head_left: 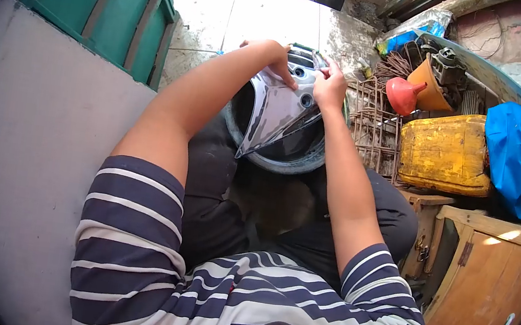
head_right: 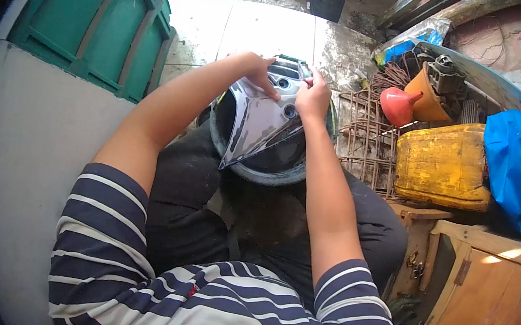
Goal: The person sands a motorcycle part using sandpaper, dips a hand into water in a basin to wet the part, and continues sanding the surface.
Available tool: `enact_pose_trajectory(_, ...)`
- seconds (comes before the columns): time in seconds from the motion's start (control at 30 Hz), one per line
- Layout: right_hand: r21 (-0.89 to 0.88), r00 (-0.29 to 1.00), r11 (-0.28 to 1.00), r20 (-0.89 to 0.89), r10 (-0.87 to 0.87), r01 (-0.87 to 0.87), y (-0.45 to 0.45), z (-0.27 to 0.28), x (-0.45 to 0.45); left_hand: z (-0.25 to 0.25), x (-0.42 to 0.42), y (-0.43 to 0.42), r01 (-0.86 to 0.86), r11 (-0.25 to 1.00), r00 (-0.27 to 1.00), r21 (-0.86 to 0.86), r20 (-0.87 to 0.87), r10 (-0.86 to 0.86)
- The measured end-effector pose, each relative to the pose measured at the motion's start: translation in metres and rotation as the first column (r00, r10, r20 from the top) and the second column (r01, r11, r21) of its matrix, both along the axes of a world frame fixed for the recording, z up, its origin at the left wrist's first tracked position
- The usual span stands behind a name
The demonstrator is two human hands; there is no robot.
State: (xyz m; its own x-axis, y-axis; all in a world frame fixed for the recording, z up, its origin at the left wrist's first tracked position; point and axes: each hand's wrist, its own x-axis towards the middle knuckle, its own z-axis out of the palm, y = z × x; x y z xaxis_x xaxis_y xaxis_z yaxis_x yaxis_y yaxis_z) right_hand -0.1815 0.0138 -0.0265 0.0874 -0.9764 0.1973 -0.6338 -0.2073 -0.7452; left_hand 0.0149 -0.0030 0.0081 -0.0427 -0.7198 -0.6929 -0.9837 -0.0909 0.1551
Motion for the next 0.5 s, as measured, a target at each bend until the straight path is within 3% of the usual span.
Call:
enact_pose_trajectory(0.1,-0.009,0.991,0.993,0.06,-0.121,0.121,0.04,0.019,0.002,0.0,-0.001,-0.001,-0.001,1.0,1.0,-0.013,0.019,0.001)
enact_pose_trajectory(0.17,-0.081,0.986,0.986,0.1,-0.135,0.144,0.056,-0.004,-0.007,-0.005,-0.001,-0.003,0.001,1.0,1.0,-0.016,0.024,0.0)
enact_pose_trajectory(0.23,-0.025,0.978,0.985,0.127,-0.167,0.172,0.067,-0.001,-0.007,0.012,-0.003,0.003,-0.021,1.0,0.999,0.006,0.043,0.021)
enact_pose_trajectory(0.37,-0.031,0.989,0.991,0.067,-0.128,0.13,0.045,0.008,0.0,-0.004,0.001,-0.01,0.026,0.997,1.0,0.079,0.008,-0.026)
enact_pose_trajectory(0.5,-0.055,0.995,0.998,-0.094,-0.041,0.036,0.01,0.007,0.012,0.015,-0.009,-0.008,0.024,0.992,0.991,0.121,0.13,-0.04)
